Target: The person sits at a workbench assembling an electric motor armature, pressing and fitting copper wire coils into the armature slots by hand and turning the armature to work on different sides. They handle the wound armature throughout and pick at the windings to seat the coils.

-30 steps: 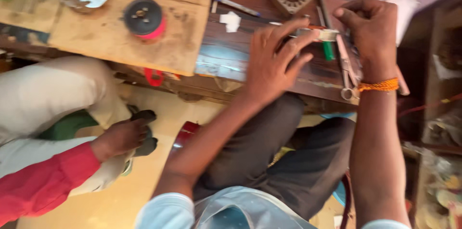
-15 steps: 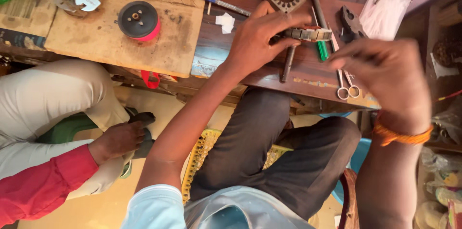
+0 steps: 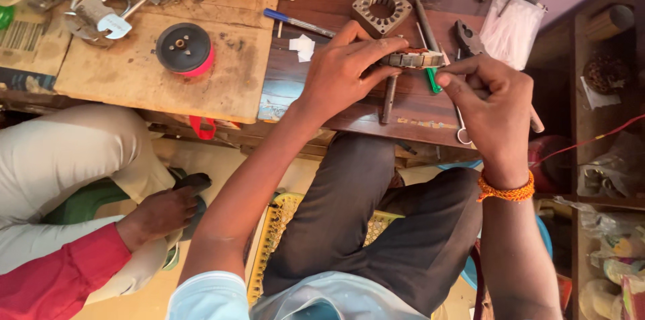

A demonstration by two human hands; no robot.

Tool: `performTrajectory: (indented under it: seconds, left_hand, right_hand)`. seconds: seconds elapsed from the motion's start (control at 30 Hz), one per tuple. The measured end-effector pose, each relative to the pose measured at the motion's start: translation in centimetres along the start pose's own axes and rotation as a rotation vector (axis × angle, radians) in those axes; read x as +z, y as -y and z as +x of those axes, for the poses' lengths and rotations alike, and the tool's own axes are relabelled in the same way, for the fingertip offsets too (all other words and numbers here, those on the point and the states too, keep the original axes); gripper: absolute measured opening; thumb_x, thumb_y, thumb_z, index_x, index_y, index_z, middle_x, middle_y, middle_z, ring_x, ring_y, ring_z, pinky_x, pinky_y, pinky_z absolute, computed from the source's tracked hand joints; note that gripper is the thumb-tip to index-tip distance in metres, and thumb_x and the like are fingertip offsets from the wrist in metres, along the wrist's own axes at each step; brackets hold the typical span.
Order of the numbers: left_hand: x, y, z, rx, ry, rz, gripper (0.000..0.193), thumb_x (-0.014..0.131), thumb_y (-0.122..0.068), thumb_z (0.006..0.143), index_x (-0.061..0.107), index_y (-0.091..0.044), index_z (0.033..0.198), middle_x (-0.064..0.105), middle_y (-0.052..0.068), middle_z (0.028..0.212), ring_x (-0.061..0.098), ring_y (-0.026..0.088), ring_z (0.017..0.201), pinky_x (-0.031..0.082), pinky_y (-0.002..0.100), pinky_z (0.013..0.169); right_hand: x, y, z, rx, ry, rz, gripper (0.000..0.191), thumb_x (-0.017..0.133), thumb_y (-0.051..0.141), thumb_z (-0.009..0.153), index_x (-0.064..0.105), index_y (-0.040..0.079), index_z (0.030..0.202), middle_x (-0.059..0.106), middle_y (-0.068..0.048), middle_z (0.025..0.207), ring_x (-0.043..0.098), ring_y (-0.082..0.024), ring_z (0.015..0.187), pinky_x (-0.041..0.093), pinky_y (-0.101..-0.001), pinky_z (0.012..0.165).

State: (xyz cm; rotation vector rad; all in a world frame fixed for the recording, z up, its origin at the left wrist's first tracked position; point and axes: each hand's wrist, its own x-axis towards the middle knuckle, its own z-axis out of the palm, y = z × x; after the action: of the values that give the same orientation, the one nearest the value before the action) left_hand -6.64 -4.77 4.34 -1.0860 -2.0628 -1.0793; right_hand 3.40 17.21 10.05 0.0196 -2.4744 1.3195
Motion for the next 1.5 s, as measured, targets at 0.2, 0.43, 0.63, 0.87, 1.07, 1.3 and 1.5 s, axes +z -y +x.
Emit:
performTrajectory:
  seconds: [0.2,0.43,0.63,0.87,1.07,1.3,1.5]
  left_hand:
    - [-0.5,0.3,0.1,0.004,0.062,0.079,0.072,0.089,-0.027,0.088,0.053,-0.035,0.150,0.068,-0.003,0.096,0.064,0.014,0.086,0.057,0.032,0.073]
    - [-0.6,0.1,0.5,-0.032,0.087,0.058,0.078,0.088,-0.029,0.087,0.048,-0.033,0.154,0.064,-0.004,0.093,0.062,0.014,0.082,0.058,0.032,0.072]
    - [-0.7,0.2,0.5,-0.027,0.084,0.041,0.044,0.087,-0.029,0.088,0.069,-0.027,0.128,0.069,-0.004,0.098,0.065,0.015,0.087,0.058,0.034,0.071]
    - [-1.2,0.4,1.0,-0.029,0.153,-0.020,0.039,0.084,-0.029,0.087,0.075,-0.028,0.126,0.077,-0.009,0.116,0.061,0.017,0.086,0.058,0.032,0.076]
    - [-1.4,0.5,1.8,-0.216,0.268,-0.090,0.040,0.086,-0.035,0.082,0.077,-0.032,0.121,0.072,-0.002,0.094,0.061,0.018,0.082,0.054,0.034,0.073]
    - [-1.1,0.5,1.5,-0.241,0.260,-0.043,0.040,0.085,-0.037,0.081,0.078,-0.033,0.120,0.068,0.001,0.090,0.059,0.018,0.081,0.053,0.034,0.073]
    - [-0.2,0.5,0.4,-0.183,0.165,-0.073,0.041,0.084,-0.035,0.085,0.075,-0.030,0.125,0.076,-0.011,0.112,0.058,0.016,0.087,0.055,0.031,0.077]
  right_hand:
    - [-0.8,0.7,-0.2,0.096,0.018,0.088,0.008,0.075,0.004,0.098,0.075,0.001,0.106,0.055,0.012,0.070,0.040,0.003,0.062,0.026,-0.0211,0.053]
    - [-0.1,0.8,-1.3,0.033,-0.005,-0.052,0.009,0.075,0.001,0.097,0.076,-0.001,0.105,0.044,0.008,0.063,0.032,0.000,0.059,0.023,-0.0224,0.054]
    - [-0.1,0.0,-0.4,0.058,-0.069,0.091,0.009,0.075,0.002,0.099,0.075,-0.001,0.107,0.050,0.011,0.071,0.036,0.002,0.065,0.026,-0.0208,0.057]
    - [0.5,0.4,-1.5,-0.008,-0.029,-0.146,0.009,0.076,0.003,0.097,0.077,0.002,0.106,0.048,0.000,0.063,0.036,-0.004,0.059,0.027,-0.0253,0.054]
    - [2.3,0.2,-3.3,-0.213,0.029,-0.287,0.011,0.076,0.005,0.093,0.077,0.007,0.104,0.072,-0.011,0.085,0.066,-0.020,0.067,0.049,-0.0309,0.061]
    - [3.8,-2.0,-3.8,-0.323,-0.001,-0.304,0.014,0.074,0.002,0.095,0.076,0.007,0.108,0.074,-0.015,0.092,0.072,-0.030,0.077,0.054,-0.0354,0.067]
    - [4.7,-3.4,-3.9,-0.337,-0.007,-0.245,0.020,0.075,0.000,0.091,0.076,0.007,0.110,0.073,-0.013,0.088,0.068,-0.025,0.066,0.052,-0.0341,0.061]
